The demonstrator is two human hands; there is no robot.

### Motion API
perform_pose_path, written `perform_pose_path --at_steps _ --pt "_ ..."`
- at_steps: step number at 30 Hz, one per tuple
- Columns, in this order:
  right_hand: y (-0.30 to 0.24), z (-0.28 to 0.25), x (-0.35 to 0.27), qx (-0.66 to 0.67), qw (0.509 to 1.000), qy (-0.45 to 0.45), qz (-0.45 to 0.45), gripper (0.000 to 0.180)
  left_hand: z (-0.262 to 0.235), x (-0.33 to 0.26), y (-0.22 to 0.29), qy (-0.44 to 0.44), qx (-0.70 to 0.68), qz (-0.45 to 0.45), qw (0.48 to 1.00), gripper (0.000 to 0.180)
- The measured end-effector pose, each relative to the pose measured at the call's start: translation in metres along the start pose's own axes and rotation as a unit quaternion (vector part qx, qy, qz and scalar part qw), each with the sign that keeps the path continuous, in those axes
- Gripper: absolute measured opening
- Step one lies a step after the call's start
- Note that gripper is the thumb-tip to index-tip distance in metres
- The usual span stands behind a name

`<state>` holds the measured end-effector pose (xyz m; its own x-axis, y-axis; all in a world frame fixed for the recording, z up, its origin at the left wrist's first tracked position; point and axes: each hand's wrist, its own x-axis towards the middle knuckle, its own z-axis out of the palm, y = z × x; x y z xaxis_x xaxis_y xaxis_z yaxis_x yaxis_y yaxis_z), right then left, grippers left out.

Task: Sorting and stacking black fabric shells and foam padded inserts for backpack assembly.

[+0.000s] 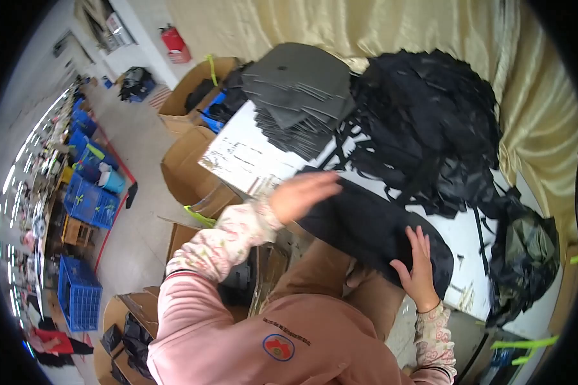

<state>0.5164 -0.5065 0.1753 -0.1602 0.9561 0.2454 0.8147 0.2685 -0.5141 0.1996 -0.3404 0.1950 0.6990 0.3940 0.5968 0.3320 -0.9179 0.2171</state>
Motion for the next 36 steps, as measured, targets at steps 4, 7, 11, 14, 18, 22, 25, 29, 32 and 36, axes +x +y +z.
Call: perform_pose_path --at_steps 4,7,11,14,18,22,25,29,32,36 --pt "-0.050 0.030 0.070 0.446 0.893 -0.029 -0.039 0.071 0.013 0.040 0.034 -0.003 -0.053 0.141 0.989 0.038" --pt "-0.054 0.048 0.087 0.550 0.833 -0.066 0.007 0.037 -0.003 0.051 0.025 -0.030 -0.015 0.155 0.987 0.039" --pt "-0.049 0.036 0.076 0.542 0.830 -0.017 0.132 0.016 -0.077 0.083 -0.053 0.053 0.143 -0.079 0.985 0.065" --pt "-0.040 0.036 0.068 0.512 0.852 0.005 0.107 0.018 -0.105 0.089 -0.148 -0.055 0.308 -0.212 0.926 0.082" --pt "-0.030 0.047 0.071 0.488 0.866 0.012 0.110 0.026 -0.108 0.097 -0.197 -0.196 0.313 -0.286 0.884 0.074" --pt "-0.032 0.062 0.079 0.491 0.864 0.017 0.110 0.039 -0.115 0.093 -0.203 -0.188 0.318 -0.282 0.885 0.069" --pt "-0.031 0.061 0.077 0.500 0.850 0.029 0.166 0.041 -0.106 0.116 -0.196 -0.202 0.291 -0.268 0.896 0.069" --pt "-0.035 0.064 0.079 0.489 0.857 0.018 0.162 0.043 -0.100 0.131 -0.212 -0.248 0.282 -0.281 0.883 0.071" --pt "-0.041 0.063 0.078 0.482 0.857 0.024 0.184 0.042 -0.099 0.141 -0.229 -0.298 0.265 -0.258 0.880 0.071" --pt "-0.042 0.063 0.079 0.460 0.869 0.023 0.178 0.039 -0.100 0.124 -0.235 -0.221 0.237 -0.202 0.924 0.065"
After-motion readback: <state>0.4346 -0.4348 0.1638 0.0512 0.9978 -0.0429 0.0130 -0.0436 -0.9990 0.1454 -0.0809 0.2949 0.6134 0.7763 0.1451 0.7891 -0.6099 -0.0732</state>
